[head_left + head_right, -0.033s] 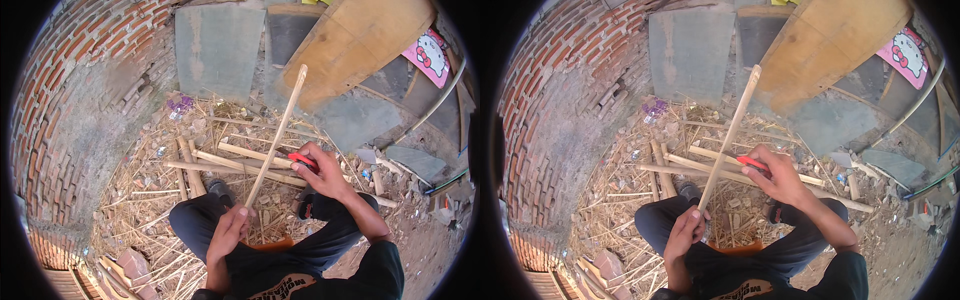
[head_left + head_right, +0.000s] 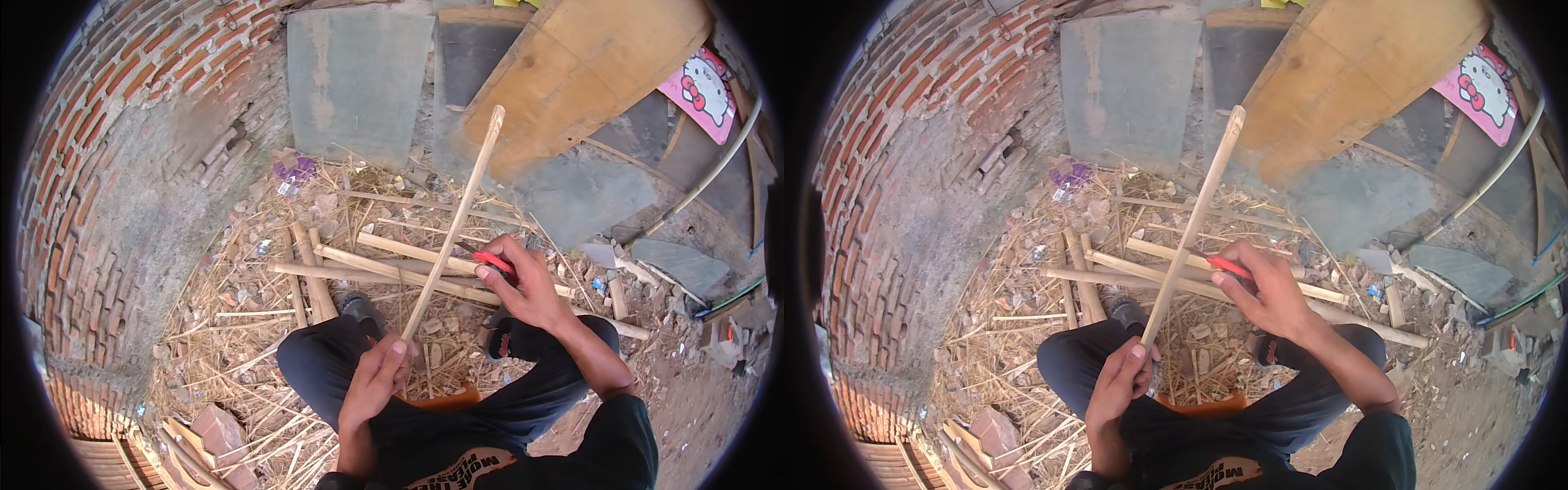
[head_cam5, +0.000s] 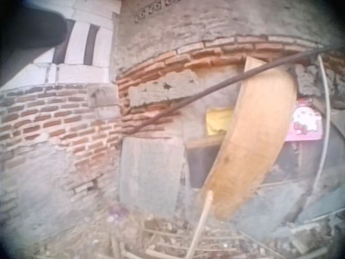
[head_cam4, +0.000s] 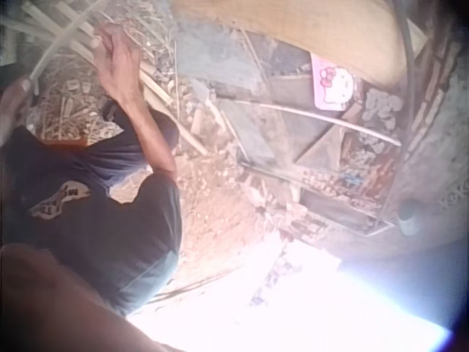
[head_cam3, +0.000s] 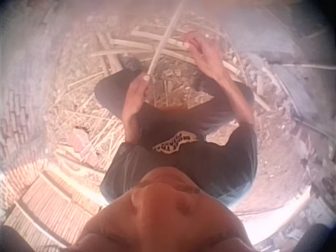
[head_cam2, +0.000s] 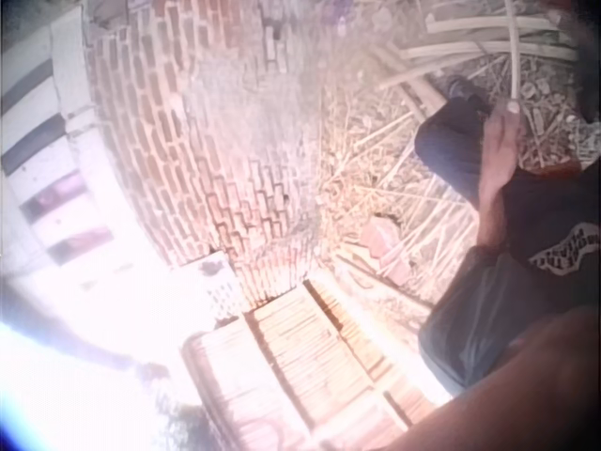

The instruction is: The person sits on the ground and uses a red utility knife to shave thin strips off a long, thin piece of wood. They hold the wood with their left hand and scrape the blade along its length with their right hand, creating wood shavings.

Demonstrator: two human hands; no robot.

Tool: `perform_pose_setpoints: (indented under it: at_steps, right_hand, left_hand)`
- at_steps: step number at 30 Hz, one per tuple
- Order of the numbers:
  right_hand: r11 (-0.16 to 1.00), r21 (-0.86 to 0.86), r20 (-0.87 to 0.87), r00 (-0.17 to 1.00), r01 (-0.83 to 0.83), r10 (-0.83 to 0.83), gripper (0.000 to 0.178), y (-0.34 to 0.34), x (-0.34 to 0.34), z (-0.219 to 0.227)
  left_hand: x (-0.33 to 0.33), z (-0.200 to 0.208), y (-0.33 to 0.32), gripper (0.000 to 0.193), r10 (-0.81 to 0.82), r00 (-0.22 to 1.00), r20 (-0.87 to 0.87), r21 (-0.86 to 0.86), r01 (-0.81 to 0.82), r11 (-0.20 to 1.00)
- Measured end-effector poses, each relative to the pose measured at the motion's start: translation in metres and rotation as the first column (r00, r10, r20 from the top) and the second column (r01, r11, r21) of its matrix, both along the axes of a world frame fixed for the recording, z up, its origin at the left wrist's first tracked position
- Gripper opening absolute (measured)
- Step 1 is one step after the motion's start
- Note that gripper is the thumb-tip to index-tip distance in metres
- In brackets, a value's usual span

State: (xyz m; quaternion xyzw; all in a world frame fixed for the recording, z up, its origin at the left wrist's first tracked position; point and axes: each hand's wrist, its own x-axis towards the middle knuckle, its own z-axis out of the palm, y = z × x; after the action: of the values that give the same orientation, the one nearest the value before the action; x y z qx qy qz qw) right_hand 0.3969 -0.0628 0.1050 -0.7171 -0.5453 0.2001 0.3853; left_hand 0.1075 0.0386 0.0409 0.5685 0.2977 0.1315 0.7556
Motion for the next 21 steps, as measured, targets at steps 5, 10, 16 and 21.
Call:
perform_pose_setpoints:
  at_steps: [5,10,16,21]
  right_hand:
    - [0.955,0.250,0.226,0.969,-0.159,0.102,0.028,-0.003,-0.007,-0.028]
    - [0.957,0.284,0.270,0.963,-0.065,-0.014,0.030,-0.002,-0.011,-0.045]
    - [0.965,0.251,0.341,0.940,-0.075,-0.016,0.033,-0.002,-0.021,-0.037]
    - [0.951,0.308,0.302,0.951,-0.033,-0.065,0.032,-0.002,-0.022,-0.042]
  left_hand:
    - [0.002,0.000,-0.007,0.031,0.059,0.990,-0.127,0.279,-0.021,0.960]
    - [0.010,0.010,-0.018,0.027,0.121,0.968,-0.219,0.503,0.006,0.864]
    - [0.013,0.010,-0.025,0.026,0.154,0.965,-0.213,0.567,-0.006,0.823]
    - [0.019,0.018,-0.037,0.027,0.236,0.948,-0.212,0.669,-0.035,0.742]
